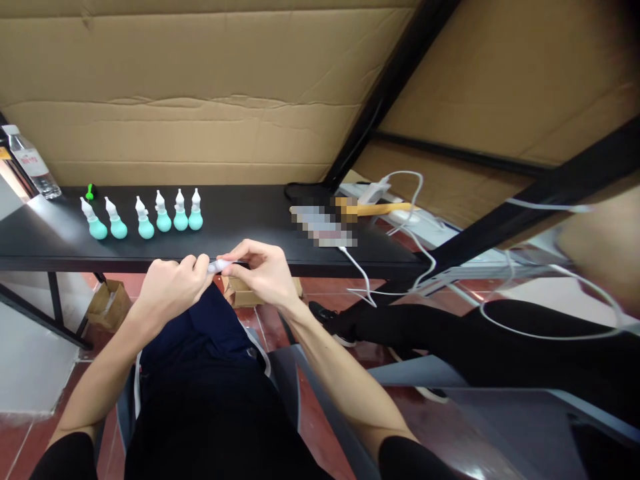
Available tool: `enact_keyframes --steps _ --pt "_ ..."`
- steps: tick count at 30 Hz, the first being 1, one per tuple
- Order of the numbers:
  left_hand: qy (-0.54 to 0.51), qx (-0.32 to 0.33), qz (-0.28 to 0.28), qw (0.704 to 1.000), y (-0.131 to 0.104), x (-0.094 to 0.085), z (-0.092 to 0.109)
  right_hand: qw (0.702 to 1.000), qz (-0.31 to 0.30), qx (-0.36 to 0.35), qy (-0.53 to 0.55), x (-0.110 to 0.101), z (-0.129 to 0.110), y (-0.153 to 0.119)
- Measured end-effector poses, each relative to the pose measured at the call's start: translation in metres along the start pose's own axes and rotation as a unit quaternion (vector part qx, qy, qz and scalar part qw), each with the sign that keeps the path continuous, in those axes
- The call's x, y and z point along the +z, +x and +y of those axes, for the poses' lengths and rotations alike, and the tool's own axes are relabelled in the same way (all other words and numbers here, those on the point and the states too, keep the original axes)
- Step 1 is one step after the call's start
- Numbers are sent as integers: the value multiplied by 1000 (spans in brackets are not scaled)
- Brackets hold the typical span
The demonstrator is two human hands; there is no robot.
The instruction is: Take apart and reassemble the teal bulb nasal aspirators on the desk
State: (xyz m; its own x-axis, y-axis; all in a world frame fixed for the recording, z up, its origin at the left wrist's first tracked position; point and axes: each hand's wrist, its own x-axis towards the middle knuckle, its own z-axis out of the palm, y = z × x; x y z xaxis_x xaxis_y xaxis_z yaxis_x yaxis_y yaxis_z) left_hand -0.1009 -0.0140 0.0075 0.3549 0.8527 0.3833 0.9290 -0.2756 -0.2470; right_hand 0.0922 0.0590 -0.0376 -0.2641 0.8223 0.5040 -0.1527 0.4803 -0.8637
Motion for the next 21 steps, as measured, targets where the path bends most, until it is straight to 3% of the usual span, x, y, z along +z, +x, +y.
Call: enact_keyframes --steps 5,14,21 --pt "7 -5 -1 1000 -4 -3 0 998 -16 29 52 3 6 0" --pt "-12 -15 5 1000 -2 -1 0 997 44 4 66 16 7 -7" --pt "22 -13 -14 1000 -3 -5 5 994 49 42 90 21 13 -8"
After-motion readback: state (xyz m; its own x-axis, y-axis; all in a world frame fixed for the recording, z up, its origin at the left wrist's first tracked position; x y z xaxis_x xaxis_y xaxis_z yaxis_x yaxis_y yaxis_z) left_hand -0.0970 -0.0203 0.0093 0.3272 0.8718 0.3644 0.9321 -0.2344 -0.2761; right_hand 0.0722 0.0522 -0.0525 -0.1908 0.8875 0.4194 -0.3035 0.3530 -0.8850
